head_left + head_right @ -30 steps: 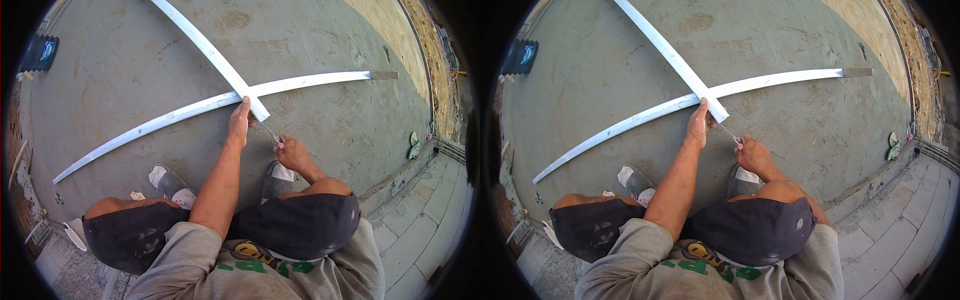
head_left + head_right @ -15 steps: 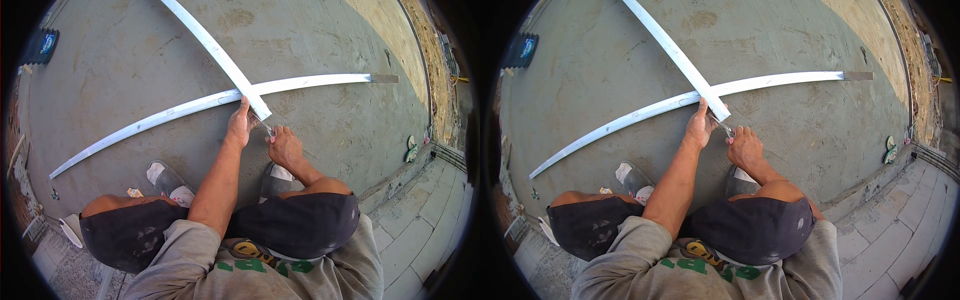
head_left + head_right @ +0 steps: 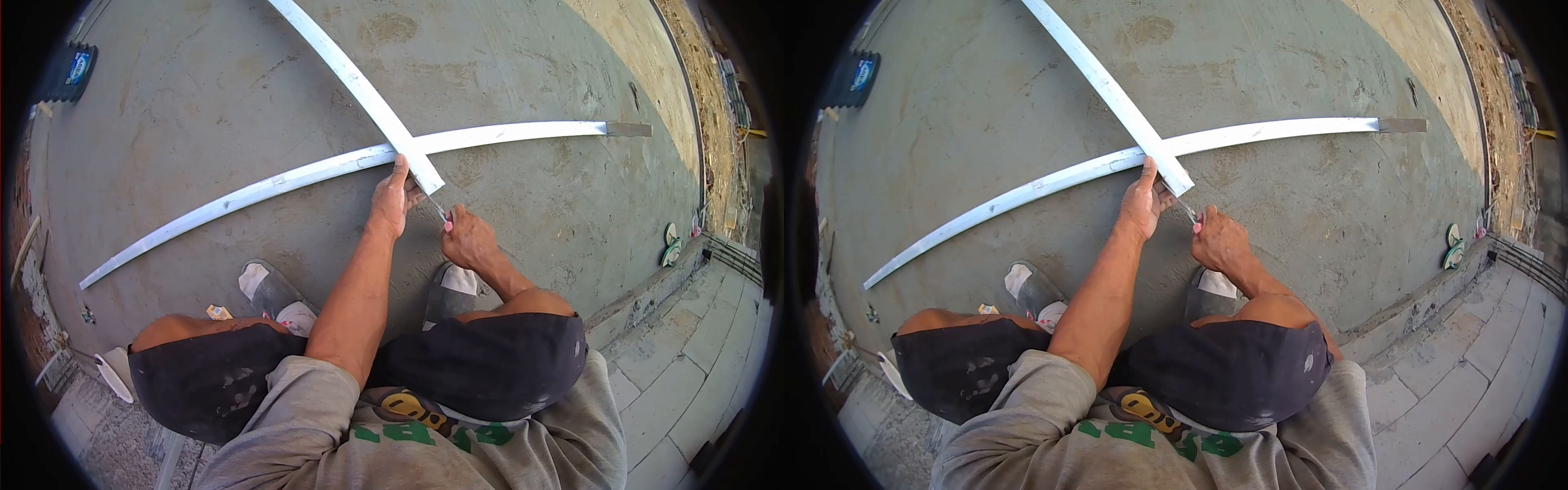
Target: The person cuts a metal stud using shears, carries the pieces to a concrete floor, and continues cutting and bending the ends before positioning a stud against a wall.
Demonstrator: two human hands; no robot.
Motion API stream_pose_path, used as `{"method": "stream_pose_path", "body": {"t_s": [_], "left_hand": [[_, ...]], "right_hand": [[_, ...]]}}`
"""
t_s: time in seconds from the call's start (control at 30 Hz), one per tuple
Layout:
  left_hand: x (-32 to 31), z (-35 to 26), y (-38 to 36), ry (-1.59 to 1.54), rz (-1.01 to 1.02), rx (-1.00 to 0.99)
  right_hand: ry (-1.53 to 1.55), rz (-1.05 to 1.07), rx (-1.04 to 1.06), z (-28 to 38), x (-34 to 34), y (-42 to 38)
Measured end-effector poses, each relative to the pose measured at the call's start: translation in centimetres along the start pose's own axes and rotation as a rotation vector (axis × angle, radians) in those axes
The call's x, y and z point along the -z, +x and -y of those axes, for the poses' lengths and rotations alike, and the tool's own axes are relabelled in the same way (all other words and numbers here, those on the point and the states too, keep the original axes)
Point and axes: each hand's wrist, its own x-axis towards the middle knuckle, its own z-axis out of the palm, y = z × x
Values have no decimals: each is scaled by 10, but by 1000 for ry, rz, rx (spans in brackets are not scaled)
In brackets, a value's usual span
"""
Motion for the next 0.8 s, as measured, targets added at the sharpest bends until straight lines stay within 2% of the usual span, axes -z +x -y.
{"method": "stream_pose_path", "body": {"t_s": [0.57, 0.8], "left_hand": [[-5, -6, -2, 160, -55, -24], [-9, 1, 4, 142, -37, -10]], "right_hand": [[-3, 19, -39, 1, 7, -1], [-35, -26, 15, 0, 6, -2]]}}
